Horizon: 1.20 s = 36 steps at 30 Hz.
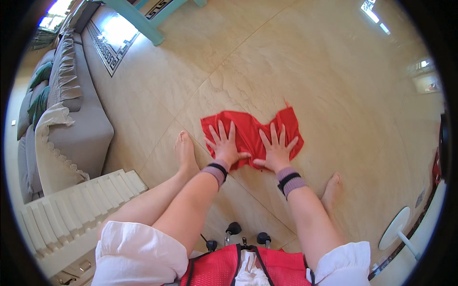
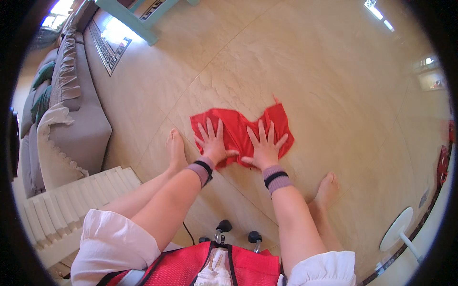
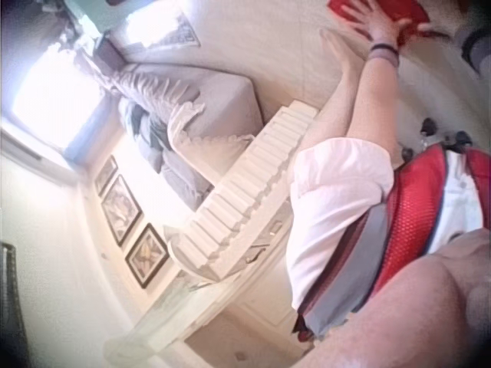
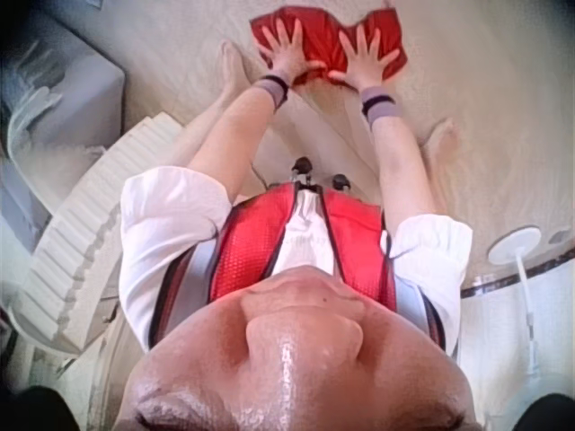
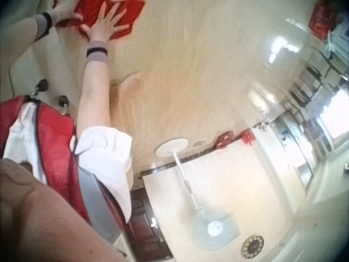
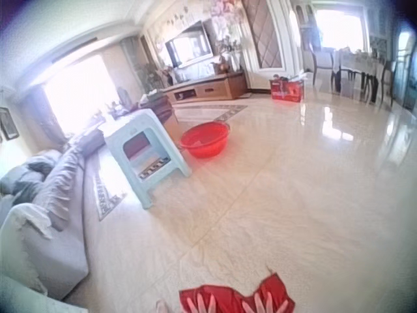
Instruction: Folding and smoothing a red cloth on the floor while kneeling.
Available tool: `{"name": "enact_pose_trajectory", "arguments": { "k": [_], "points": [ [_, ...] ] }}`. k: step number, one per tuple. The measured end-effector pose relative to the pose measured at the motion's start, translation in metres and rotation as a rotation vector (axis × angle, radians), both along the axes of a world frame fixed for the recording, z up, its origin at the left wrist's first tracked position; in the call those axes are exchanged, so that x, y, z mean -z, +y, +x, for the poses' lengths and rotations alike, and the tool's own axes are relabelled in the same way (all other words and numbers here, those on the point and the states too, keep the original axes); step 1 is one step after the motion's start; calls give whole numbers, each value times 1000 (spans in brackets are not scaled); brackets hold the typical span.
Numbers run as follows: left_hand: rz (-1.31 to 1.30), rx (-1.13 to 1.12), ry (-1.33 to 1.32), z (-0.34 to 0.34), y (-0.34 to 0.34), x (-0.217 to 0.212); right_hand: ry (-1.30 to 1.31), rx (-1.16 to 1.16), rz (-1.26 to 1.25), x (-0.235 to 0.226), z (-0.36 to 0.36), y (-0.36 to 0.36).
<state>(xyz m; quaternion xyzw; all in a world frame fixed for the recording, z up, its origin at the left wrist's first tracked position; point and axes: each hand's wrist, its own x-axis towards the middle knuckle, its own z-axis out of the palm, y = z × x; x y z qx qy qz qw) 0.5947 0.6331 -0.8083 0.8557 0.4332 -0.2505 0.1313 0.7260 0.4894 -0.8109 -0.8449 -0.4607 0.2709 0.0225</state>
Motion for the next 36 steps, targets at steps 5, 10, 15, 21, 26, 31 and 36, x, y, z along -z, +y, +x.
{"name": "enact_pose_trajectory", "arguments": {
  "k": [5,10,15,21,26,31,36],
  "points": [
    [-99,110,-6,-19,-90,-2,53,59,-112,-8,-25,-83],
    [-143,305,-59,-3,-93,-9,85,229,-191,-4,-39,-119],
    [-43,648,-257,36,-49,1,27,409,-300,-4,-28,-85],
    [6,648,-412,118,32,14,-136,440,-257,10,59,-6],
    [9,365,-1042,69,179,57,-130,287,-102,5,74,131],
    [116,93,-213,19,201,17,-225,94,-98,17,50,180],
    [78,-198,-100,-49,142,6,-165,-177,-1,4,-7,169]
  ]
}}
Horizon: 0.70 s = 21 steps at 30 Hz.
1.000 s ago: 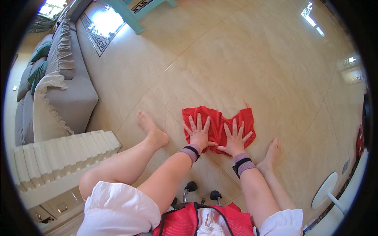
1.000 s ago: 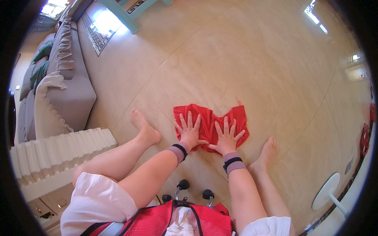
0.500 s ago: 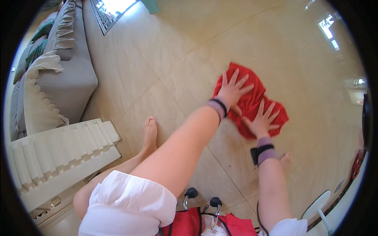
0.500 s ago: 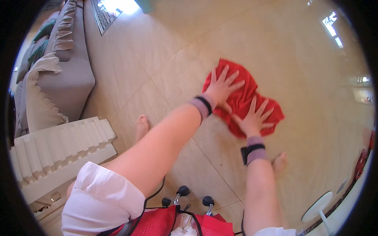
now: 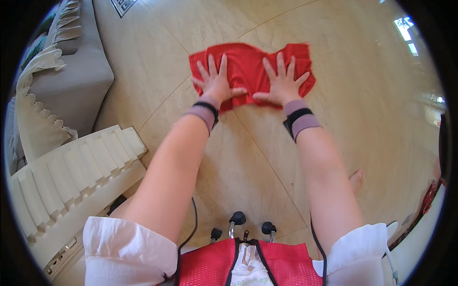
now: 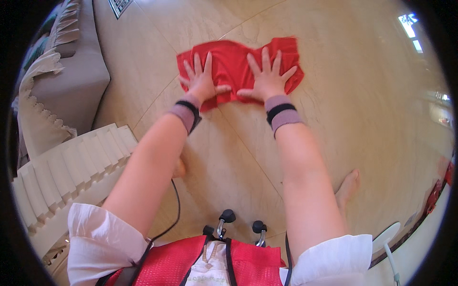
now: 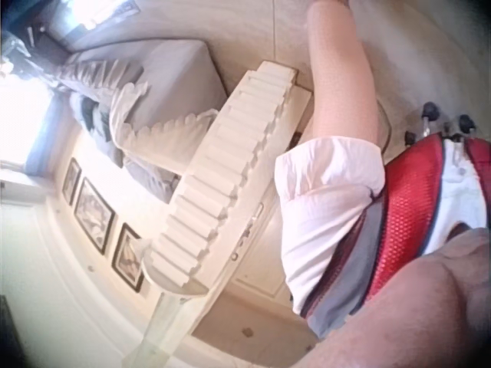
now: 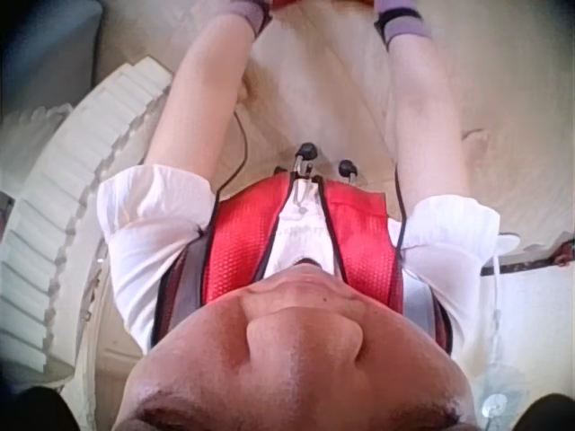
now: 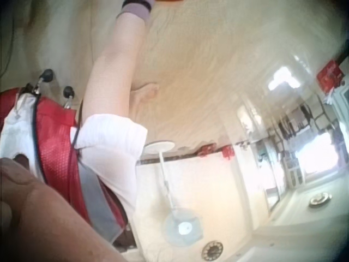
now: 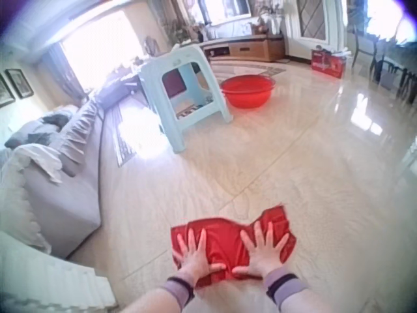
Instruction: Folding and smoothing a red cloth on the floor while kneeling.
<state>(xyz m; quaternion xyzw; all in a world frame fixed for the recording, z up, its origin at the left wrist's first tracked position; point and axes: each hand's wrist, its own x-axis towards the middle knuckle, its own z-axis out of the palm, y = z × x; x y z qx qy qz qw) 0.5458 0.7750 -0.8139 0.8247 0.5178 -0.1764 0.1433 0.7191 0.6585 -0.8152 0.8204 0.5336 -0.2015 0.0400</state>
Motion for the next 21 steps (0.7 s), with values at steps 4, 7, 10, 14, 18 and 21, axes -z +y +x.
{"name": "enact_pose_trajectory", "arguments": {
  "k": [4,7,10,14,18,21],
  "points": [
    [-46,-66,58,-30,-77,-1,67,-131,-10,-3,-33,-59],
    [-97,-69,53,-45,-140,-4,87,-158,-58,-1,-46,-116],
    [-128,-42,71,-57,-208,-10,100,-118,-108,-6,-57,-179],
    [-277,27,85,-71,-288,-17,134,-23,-202,-4,-68,-258],
    [-363,33,77,-70,-307,-16,160,40,-278,-13,-70,-269],
    [-367,17,72,-75,-297,-14,166,24,-225,-22,-70,-233]
  ]
}}
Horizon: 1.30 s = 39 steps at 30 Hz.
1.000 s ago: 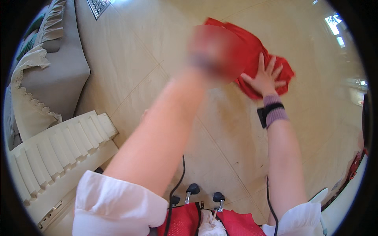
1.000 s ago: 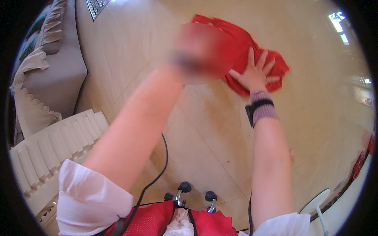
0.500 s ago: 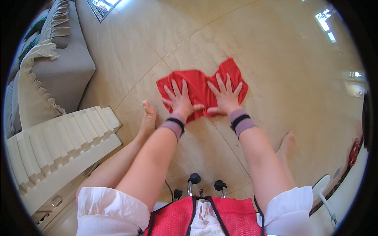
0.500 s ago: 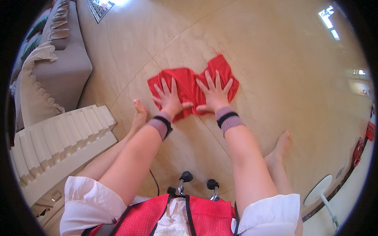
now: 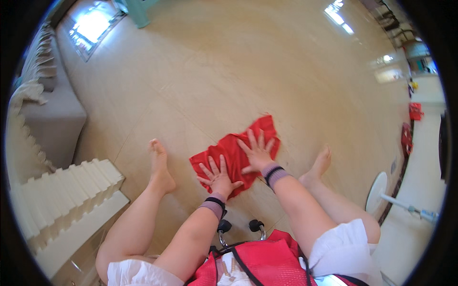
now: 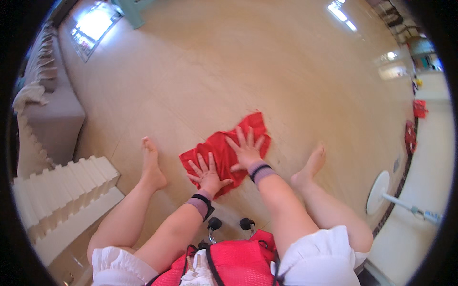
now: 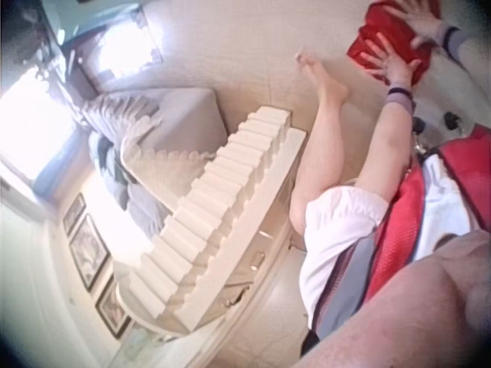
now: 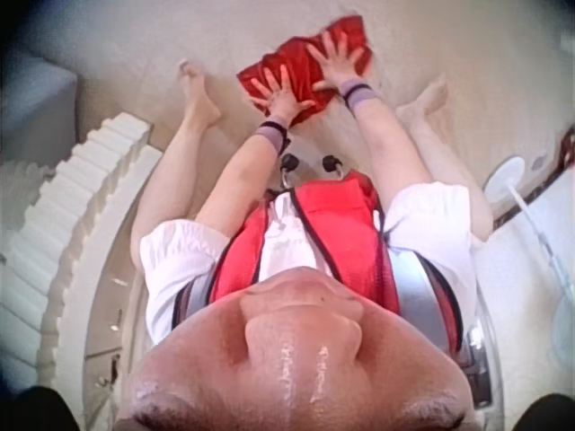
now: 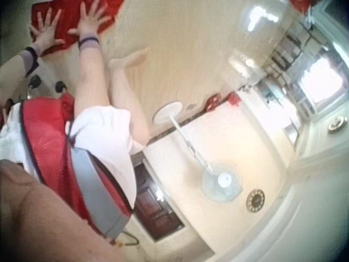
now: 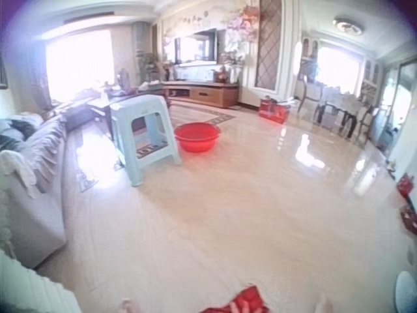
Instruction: Folding and smoothing a red cloth on the floor while kneeling.
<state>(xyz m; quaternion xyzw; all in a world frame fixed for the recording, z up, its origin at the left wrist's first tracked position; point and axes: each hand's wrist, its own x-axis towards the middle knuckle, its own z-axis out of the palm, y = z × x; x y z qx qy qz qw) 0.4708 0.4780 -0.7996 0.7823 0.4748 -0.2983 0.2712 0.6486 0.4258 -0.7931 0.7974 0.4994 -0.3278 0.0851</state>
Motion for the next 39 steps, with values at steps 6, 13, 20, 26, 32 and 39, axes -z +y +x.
{"name": "enact_pose_trajectory", "arguments": {
  "k": [6,13,20,26,32,39],
  "points": [
    [122,-255,114,-3,34,9,92,-388,271,8,-2,125],
    [305,-377,86,73,78,28,17,-753,295,11,54,233],
    [379,-233,-11,159,137,13,-182,-283,380,17,193,213],
    [288,164,-87,204,76,0,-221,167,124,21,234,57],
    [152,316,-180,155,-28,-1,-183,368,37,27,155,-61],
    [71,364,-132,77,-125,-4,-135,353,41,24,43,-171]
  ]
}}
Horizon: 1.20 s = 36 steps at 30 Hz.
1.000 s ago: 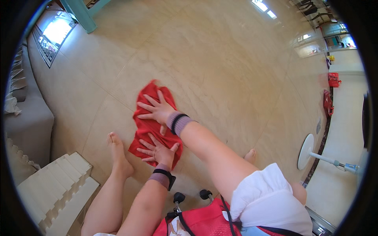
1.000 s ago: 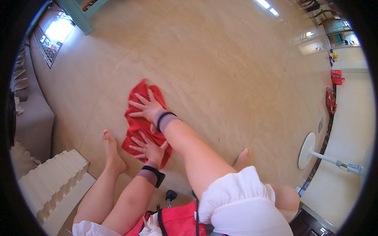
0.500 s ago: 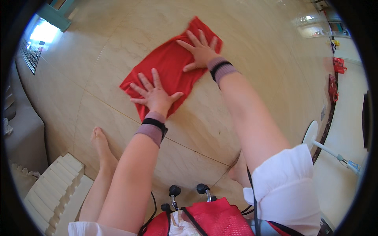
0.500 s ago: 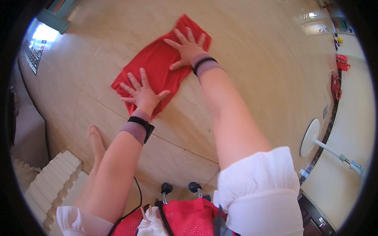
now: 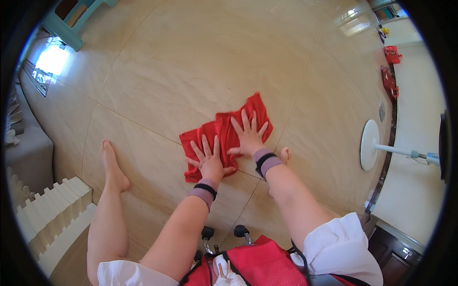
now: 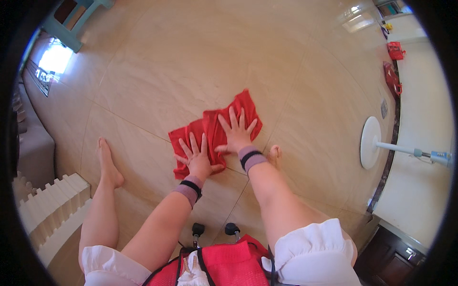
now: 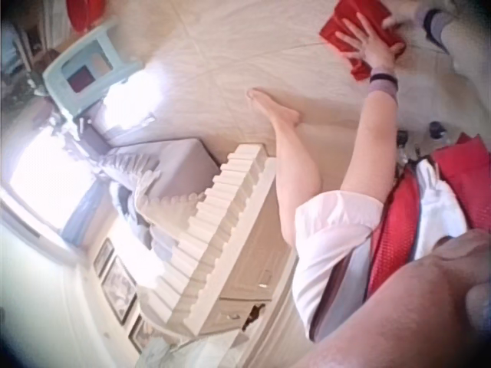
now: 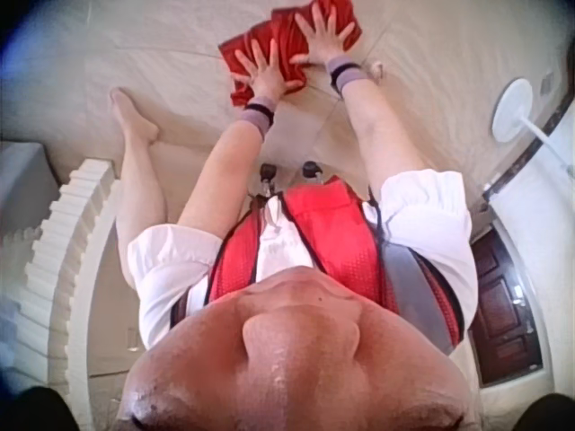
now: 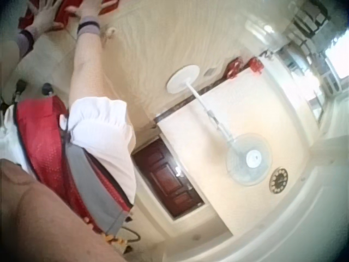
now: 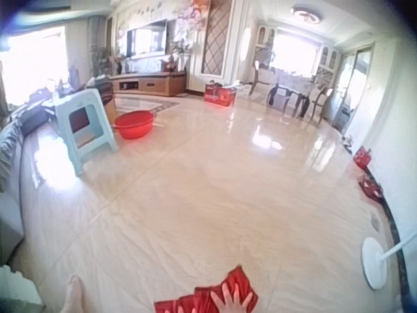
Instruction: Folding and smoothing a red cloth on the floor while kneeling.
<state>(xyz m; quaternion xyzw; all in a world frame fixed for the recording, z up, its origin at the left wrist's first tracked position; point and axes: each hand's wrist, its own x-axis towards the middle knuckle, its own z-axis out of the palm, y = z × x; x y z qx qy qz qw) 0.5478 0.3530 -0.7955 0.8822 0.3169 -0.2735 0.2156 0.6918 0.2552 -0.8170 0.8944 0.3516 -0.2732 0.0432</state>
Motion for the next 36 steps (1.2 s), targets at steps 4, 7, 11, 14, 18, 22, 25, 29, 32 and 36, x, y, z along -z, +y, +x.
{"name": "enact_pose_trajectory", "arguments": {
  "k": [4,7,11,14,18,22,25,29,32,36],
  "points": [
    [13,39,83,-44,-35,10,79,-3,15,-4,-59,-35],
    [-20,90,140,-66,-47,13,133,-12,20,-9,-70,-49],
    [-42,14,129,-55,-41,8,175,-37,13,-6,-60,-52],
    [72,-188,73,-27,-10,11,141,-43,166,5,-34,-21],
    [154,-312,54,37,21,4,12,-155,296,3,34,31],
    [232,-337,94,84,41,4,-5,-345,267,-11,93,91],
    [260,-344,66,120,52,5,-27,-424,249,-17,133,111],
    [252,-254,-2,191,33,7,-120,-307,236,-11,203,80],
    [271,-141,18,227,10,3,-151,-127,269,-3,242,25],
    [251,67,18,249,-38,5,-125,112,196,7,252,-72]
  ]
}}
